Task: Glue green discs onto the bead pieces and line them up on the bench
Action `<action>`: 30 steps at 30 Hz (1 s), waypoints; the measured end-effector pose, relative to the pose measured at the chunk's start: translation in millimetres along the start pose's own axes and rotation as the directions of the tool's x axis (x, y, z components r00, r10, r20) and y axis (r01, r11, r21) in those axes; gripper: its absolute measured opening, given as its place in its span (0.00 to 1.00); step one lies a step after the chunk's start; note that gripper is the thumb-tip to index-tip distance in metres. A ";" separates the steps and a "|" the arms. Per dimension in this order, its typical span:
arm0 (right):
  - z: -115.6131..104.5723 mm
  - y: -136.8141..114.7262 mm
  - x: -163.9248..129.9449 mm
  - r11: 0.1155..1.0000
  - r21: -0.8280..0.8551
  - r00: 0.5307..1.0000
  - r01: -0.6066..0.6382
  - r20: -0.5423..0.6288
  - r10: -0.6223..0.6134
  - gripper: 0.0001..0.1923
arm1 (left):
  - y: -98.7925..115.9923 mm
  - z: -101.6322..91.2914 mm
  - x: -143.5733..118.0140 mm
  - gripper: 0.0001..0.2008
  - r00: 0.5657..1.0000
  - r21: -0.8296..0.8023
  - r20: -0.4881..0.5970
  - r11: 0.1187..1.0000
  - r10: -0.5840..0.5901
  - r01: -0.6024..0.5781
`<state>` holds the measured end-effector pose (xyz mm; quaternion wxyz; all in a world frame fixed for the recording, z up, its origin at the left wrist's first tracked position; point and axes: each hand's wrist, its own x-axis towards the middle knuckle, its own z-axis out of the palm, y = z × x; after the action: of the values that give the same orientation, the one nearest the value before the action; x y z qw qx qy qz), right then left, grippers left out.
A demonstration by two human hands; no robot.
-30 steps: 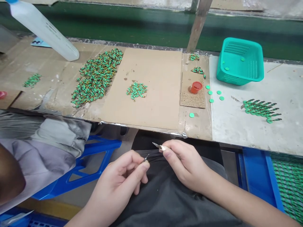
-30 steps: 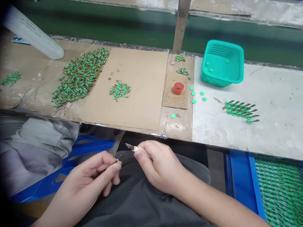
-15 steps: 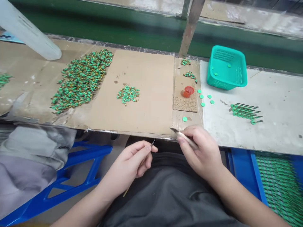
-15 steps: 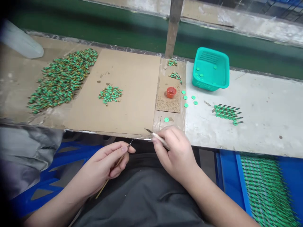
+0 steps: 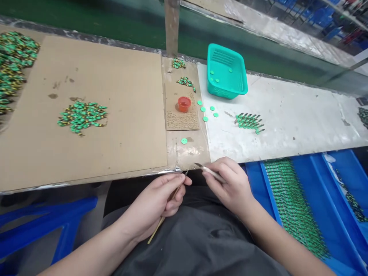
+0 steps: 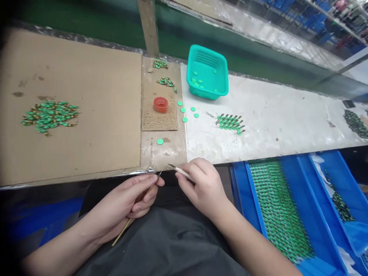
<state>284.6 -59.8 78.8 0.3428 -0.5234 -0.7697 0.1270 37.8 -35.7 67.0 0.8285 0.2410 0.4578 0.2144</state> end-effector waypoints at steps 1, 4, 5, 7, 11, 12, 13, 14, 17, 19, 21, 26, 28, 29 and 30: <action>0.6 0.5 -0.3 1.000 -0.004 1.000 0.007 0.011 -0.007 0.05 | -0.5 0.2 0.9 0.33 1.000 0.002 -0.006 1.000 -0.003 0.003; 4.0 0.0 0.5 0.999 -0.031 0.999 0.033 0.039 -0.032 0.06 | -0.8 -0.3 2.4 0.33 1.000 0.006 -0.018 1.000 -0.005 0.006; 5.5 -0.8 1.0 0.998 -0.039 0.998 0.045 0.049 -0.043 0.06 | -0.7 -0.4 2.7 0.33 1.000 0.006 -0.019 1.000 -0.005 0.006; 8.2 -2.7 2.3 0.997 -0.049 0.995 0.065 0.073 -0.062 0.07 | -0.4 0.0 2.9 0.34 1.000 0.003 -0.024 1.000 -0.006 0.006; 10.4 -6.3 4.8 0.996 -0.087 0.998 0.025 0.063 -0.019 0.10 | -0.7 1.5 2.3 0.36 0.999 -0.008 -0.038 1.000 -0.014 0.014; 10.1 -7.0 5.4 0.996 -0.090 0.999 0.005 0.054 0.000 0.10 | -0.8 1.8 2.2 0.36 0.999 -0.012 -0.044 1.000 -0.018 0.017; 9.8 -7.5 5.9 0.996 -0.083 0.999 -0.009 0.051 0.014 0.10 | -0.9 2.1 2.1 0.37 0.999 -0.018 -0.047 1.000 -0.022 0.021; 9.3 -7.9 6.4 0.997 -0.070 0.998 -0.015 0.057 0.019 0.10 | -0.8 2.2 2.0 0.37 0.998 -0.023 -0.049 0.999 -0.025 0.024; 8.8 -7.7 8.0 0.999 -0.042 0.996 0.013 0.087 -0.009 0.10 | -0.3 2.2 1.9 0.38 0.999 -0.032 -0.045 0.999 -0.028 0.027; 9.0 -6.3 9.0 0.999 -0.050 0.997 0.017 0.082 -0.013 0.10 | -0.1 1.8 2.0 0.38 0.999 -0.035 -0.043 0.999 -0.032 0.031; 8.9 -4.9 9.8 0.999 -0.047 0.998 -0.010 0.055 0.012 0.10 | -0.1 1.3 2.4 0.39 0.998 -0.039 -0.043 0.998 -0.042 0.040; 3.4 -10.9 11.4 0.988 0.119 0.995 -0.098 -0.005 0.099 0.07 | 2.0 2.9 2.0 0.40 0.998 -0.040 -0.036 0.998 -0.055 0.054; -0.4 -15.0 12.8 0.978 0.174 0.991 -0.118 -0.036 0.126 0.06 | 1.6 3.5 -2.4 0.39 0.997 -0.010 0.002 0.997 -0.075 0.075; -2.8 -15.1 14.4 0.974 0.191 0.990 -0.123 -0.050 0.135 0.06 | -0.1 2.4 -6.0 0.39 0.995 0.023 0.032 0.996 -0.091 0.090; -6.1 -12.8 17.1 0.972 0.199 0.988 -0.126 -0.062 0.141 0.06 | -3.0 -0.6 -10.2 0.39 0.993 0.067 0.064 0.993 -0.104 0.100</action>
<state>275.7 -50.9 97.2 0.4118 -0.5423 -0.7032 0.2047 32.7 -43.8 71.6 0.8451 0.2507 0.4481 0.1489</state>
